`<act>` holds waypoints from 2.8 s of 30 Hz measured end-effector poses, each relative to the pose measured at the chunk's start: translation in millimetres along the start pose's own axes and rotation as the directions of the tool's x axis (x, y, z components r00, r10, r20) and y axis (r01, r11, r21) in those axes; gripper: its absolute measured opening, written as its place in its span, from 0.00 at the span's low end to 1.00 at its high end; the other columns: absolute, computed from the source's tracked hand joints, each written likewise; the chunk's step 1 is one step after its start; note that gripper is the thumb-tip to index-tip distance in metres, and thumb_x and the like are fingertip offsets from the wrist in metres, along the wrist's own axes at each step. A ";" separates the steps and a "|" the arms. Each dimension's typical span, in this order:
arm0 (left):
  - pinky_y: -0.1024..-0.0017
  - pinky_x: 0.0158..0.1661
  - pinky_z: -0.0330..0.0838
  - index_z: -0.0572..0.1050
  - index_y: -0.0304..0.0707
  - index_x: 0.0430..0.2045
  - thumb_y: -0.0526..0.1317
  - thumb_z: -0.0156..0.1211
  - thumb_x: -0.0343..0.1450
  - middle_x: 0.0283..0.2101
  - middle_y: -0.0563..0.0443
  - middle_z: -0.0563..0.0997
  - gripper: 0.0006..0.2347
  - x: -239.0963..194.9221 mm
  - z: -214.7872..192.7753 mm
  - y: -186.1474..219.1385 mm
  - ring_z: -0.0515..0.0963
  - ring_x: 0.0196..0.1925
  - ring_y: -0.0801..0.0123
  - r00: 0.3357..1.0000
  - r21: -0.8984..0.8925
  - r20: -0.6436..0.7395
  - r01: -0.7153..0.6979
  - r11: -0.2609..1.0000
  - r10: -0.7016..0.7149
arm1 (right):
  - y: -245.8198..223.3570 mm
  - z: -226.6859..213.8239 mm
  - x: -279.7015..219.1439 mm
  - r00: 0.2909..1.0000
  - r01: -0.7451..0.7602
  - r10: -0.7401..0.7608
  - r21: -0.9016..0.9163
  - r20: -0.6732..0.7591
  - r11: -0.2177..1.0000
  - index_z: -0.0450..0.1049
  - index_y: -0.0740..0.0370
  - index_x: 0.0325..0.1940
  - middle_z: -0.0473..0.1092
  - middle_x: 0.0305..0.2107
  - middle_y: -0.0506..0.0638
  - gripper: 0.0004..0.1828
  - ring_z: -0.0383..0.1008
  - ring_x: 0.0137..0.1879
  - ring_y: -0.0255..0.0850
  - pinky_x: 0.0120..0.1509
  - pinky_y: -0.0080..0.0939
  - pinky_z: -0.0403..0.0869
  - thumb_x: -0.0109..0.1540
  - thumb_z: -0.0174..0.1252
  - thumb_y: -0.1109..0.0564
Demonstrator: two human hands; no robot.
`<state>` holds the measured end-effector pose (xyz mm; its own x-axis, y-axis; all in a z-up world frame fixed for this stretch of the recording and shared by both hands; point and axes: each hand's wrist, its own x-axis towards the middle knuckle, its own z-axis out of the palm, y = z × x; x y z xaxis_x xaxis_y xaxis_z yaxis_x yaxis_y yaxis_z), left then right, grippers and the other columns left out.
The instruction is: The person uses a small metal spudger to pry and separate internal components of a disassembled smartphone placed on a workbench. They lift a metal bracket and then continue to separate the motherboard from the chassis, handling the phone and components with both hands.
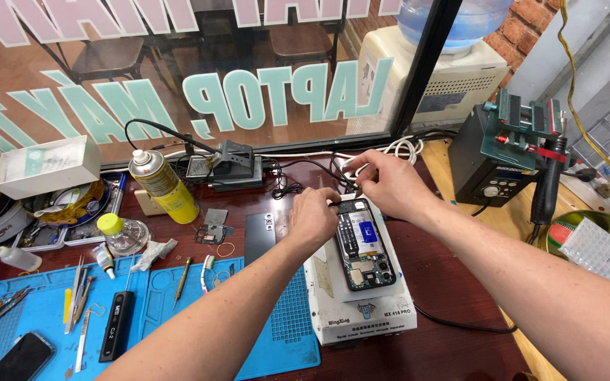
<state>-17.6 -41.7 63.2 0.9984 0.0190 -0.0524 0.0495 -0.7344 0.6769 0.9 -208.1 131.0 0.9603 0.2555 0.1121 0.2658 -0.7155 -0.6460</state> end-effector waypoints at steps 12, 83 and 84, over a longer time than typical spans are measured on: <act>0.57 0.58 0.70 0.83 0.54 0.43 0.39 0.65 0.68 0.54 0.47 0.77 0.11 0.2 -0.8 3.0 0.74 0.60 0.53 0.997 -0.028 0.022 0.079 0.996 -0.078 | 6.6 0.5 -2.4 1.000 0.010 -0.010 0.009 -0.019 1.000 0.77 0.58 0.52 0.78 0.32 0.47 0.18 0.79 0.39 0.36 0.47 0.39 0.77 0.58 0.56 0.64; 0.57 0.54 0.69 0.85 0.40 0.33 0.35 0.65 0.63 0.41 0.40 0.82 0.08 7.6 3.0 2.3 0.77 0.51 0.50 0.944 0.043 -0.147 -0.292 0.955 0.295 | 15.5 0.3 6.8 0.980 -0.142 0.180 0.323 -0.091 0.936 0.77 0.65 0.46 0.79 0.32 0.52 0.09 0.83 0.38 0.37 0.41 0.36 0.82 0.62 0.57 0.62; 0.57 0.53 0.70 0.85 0.40 0.33 0.34 0.63 0.64 0.40 0.39 0.83 0.08 11.1 3.4 4.1 0.78 0.50 0.49 0.949 0.044 -0.126 -0.286 0.957 0.289 | 17.4 -0.5 5.4 0.970 -0.166 0.212 0.310 -0.121 0.936 0.77 0.65 0.46 0.79 0.32 0.53 0.09 0.83 0.38 0.37 0.41 0.37 0.82 0.62 0.58 0.62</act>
<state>-6.4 -46.8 62.9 0.9651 -0.1085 0.2383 -0.2388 -0.7381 0.6310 10.7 -219.4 120.7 0.9978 0.0169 0.0633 0.0631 -0.5103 -0.8577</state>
